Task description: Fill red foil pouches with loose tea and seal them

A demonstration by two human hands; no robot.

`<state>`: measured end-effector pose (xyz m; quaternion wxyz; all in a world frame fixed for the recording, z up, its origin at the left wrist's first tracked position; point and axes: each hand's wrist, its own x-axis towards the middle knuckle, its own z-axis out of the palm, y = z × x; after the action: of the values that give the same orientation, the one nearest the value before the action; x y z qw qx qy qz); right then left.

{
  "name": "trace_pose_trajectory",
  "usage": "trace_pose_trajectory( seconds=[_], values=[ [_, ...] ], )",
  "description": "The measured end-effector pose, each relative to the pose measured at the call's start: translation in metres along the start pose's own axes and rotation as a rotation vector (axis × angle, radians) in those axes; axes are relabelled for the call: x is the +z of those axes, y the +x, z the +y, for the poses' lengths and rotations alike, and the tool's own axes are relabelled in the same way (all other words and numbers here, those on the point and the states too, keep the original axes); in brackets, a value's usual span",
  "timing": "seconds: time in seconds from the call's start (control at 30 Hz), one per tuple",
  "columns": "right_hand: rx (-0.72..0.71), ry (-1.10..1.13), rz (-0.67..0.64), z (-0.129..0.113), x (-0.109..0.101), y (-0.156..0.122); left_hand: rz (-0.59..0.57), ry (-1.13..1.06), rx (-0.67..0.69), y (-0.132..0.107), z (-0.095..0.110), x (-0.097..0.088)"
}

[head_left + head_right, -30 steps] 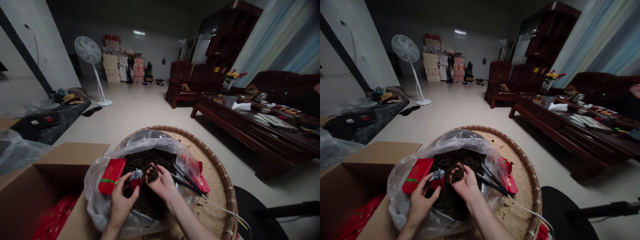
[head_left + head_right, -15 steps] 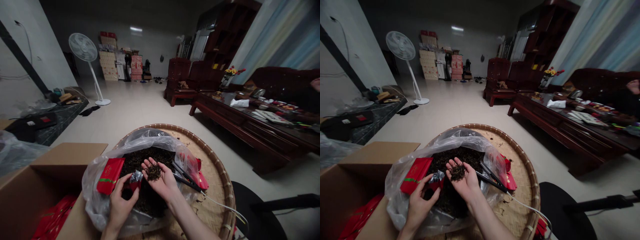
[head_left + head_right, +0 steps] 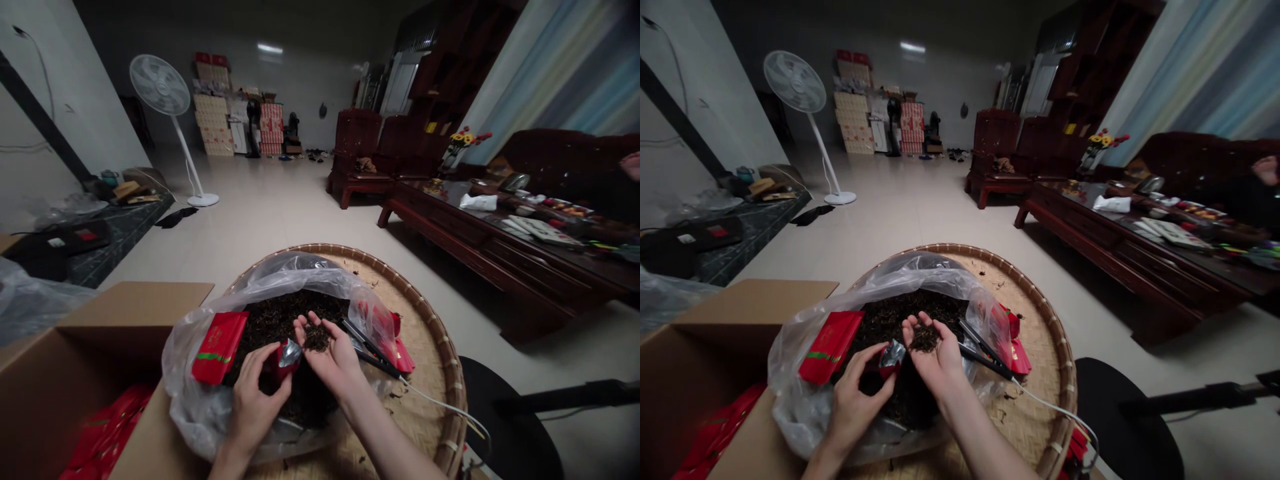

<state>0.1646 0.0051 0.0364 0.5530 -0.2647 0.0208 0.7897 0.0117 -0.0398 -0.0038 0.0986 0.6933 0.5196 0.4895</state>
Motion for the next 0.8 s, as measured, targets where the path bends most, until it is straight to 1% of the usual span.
trace_pose_trajectory(
  seconds=[0.1, 0.17, 0.33, 0.5, 0.8],
  values=[
    [-0.094, 0.003, -0.004, -0.009, 0.012, -0.010, 0.002, 0.024, 0.028, 0.002, 0.003, 0.006],
    [-0.151, -0.033, -0.027, -0.013, 0.019, -0.016, -0.006, 0.036, 0.028, 0.002, 0.005, 0.010],
    [-0.297, -0.182, -0.064, -0.010, 0.030, -0.026, -0.037, 0.027, -0.003, 0.005, 0.012, 0.018],
    [-0.439, -0.330, -0.088, 0.001, 0.031, -0.027, -0.046, 0.002, -0.052, 0.007, 0.017, 0.020],
    [-0.550, -0.592, -0.108, 0.007, 0.026, -0.026, -0.040, -0.016, -0.105, 0.005, 0.015, 0.021]
  ],
)
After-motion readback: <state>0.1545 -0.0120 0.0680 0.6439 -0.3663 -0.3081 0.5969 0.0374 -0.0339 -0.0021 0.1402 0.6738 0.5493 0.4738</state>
